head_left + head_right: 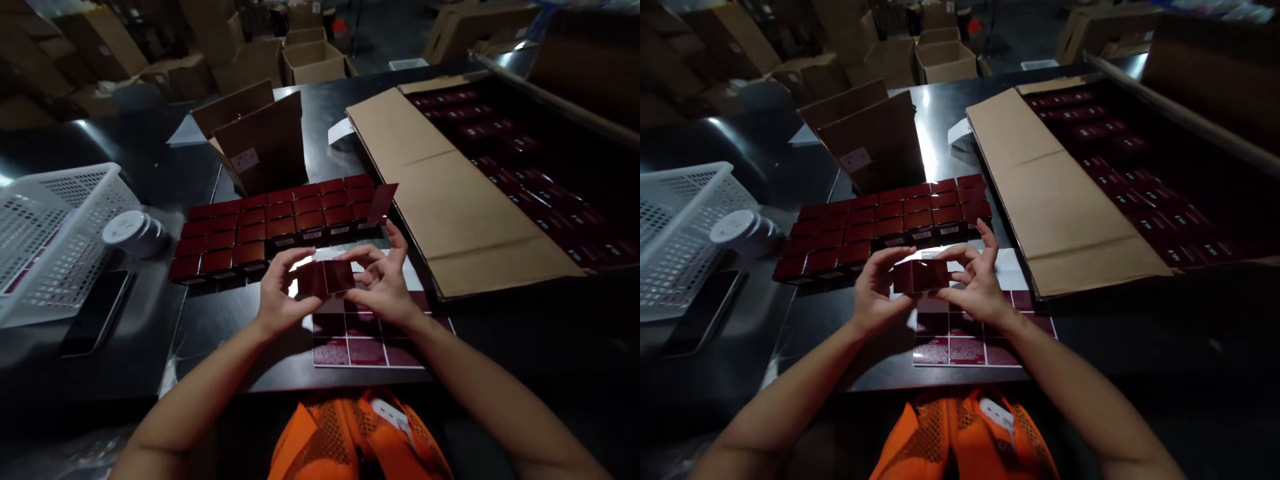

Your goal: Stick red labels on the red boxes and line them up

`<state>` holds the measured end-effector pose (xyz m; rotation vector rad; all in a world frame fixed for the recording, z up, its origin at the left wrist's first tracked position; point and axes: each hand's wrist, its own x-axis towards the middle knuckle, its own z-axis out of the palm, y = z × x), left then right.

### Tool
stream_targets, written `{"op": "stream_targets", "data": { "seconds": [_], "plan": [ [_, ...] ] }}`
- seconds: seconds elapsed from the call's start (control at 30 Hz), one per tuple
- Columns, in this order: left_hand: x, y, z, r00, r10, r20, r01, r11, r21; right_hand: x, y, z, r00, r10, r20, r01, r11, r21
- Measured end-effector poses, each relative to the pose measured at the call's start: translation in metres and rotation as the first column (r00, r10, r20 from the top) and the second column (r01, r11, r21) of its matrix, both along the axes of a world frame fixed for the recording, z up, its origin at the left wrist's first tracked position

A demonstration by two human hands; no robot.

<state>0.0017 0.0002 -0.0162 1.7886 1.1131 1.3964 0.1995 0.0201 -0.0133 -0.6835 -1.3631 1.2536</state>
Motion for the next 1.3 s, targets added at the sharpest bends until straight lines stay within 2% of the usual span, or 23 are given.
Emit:
{"op": "stream_targets", "data": {
  "seconds": [0.07,0.1,0.13,0.2,0.23,0.3,0.4,0.5,0.57,0.63,0.7,0.77,0.83,0.93,1.03,1.1,1.17,1.23,1.3],
  "plan": [
    [-0.002,0.001,0.001,0.996,0.080,-0.031,-0.075,0.990,0.115,-0.004,-0.003,0.002,0.997,-0.065,-0.046,0.062,0.995,-0.081],
    [-0.002,0.001,0.002,0.985,0.147,-0.085,-0.123,0.963,0.242,-0.006,-0.004,0.003,0.991,-0.117,-0.057,0.110,0.986,-0.126],
    [-0.002,0.001,0.003,0.963,0.218,-0.157,-0.144,0.912,0.384,-0.008,-0.006,0.003,0.982,-0.176,-0.065,0.163,0.973,-0.166],
    [0.000,-0.002,0.005,0.893,0.309,-0.326,-0.070,0.812,0.579,-0.013,-0.009,0.004,0.959,-0.275,-0.074,0.253,0.942,-0.220],
    [0.002,-0.003,0.005,0.858,0.326,-0.397,-0.017,0.791,0.611,-0.015,-0.012,0.003,0.952,-0.297,-0.077,0.272,0.933,-0.236],
    [0.006,-0.005,0.002,0.819,0.327,-0.471,0.018,0.807,0.590,-0.019,-0.017,0.001,0.959,-0.273,-0.071,0.247,0.935,-0.255],
    [0.007,-0.003,-0.005,0.848,0.314,-0.428,-0.041,0.842,0.537,-0.025,-0.028,-0.004,0.989,-0.147,-0.018,0.140,0.968,-0.206],
    [0.002,0.004,-0.009,0.897,0.265,-0.353,-0.054,0.860,0.508,-0.027,-0.035,-0.006,0.998,-0.046,0.039,0.047,0.998,-0.043],
    [-0.003,0.008,-0.006,0.919,0.256,-0.300,-0.099,0.886,0.453,-0.021,-0.034,-0.003,0.999,-0.037,0.032,0.034,0.994,0.105],
    [-0.005,0.009,0.000,0.937,0.252,-0.243,-0.154,0.920,0.360,-0.011,-0.028,0.004,0.991,-0.133,0.004,0.128,0.959,0.252],
    [-0.005,0.008,0.006,0.958,0.215,-0.189,-0.164,0.954,0.252,0.002,-0.020,0.014,0.951,-0.310,-0.012,0.293,0.887,0.358],
    [-0.003,0.007,0.008,0.983,0.122,-0.137,-0.104,0.985,0.135,0.013,-0.013,0.023,0.903,-0.430,-0.007,0.399,0.832,0.385],
    [0.001,0.005,0.007,0.996,0.029,-0.086,-0.023,0.998,0.064,0.020,-0.010,0.028,0.906,-0.424,-0.017,0.399,0.836,0.376],
    [0.007,0.002,0.000,0.998,-0.041,-0.055,0.043,0.998,0.036,0.023,-0.013,0.032,0.949,-0.314,-0.036,0.311,0.910,0.273],
    [0.011,0.000,-0.006,0.996,-0.011,-0.090,0.011,1.000,-0.004,0.021,-0.016,0.034,0.977,-0.206,0.064,0.209,0.977,-0.044],
    [0.012,-0.002,-0.008,0.992,0.029,-0.123,-0.031,0.999,-0.015,0.020,-0.016,0.034,0.989,-0.087,0.120,0.118,0.952,-0.283],
    [0.012,-0.003,-0.008,0.987,0.060,-0.147,-0.063,0.998,-0.009,0.018,-0.014,0.033,0.992,-0.004,0.124,0.058,0.899,-0.434],
    [0.011,-0.003,-0.008,0.983,0.081,-0.167,-0.083,0.997,-0.004,0.015,-0.013,0.031,0.992,-0.007,0.128,0.070,0.868,-0.491],
    [0.011,-0.004,-0.008,0.979,0.092,-0.184,-0.094,0.996,0.002,0.013,-0.013,0.029,0.988,-0.038,0.153,0.110,0.861,-0.497]
  ]
}}
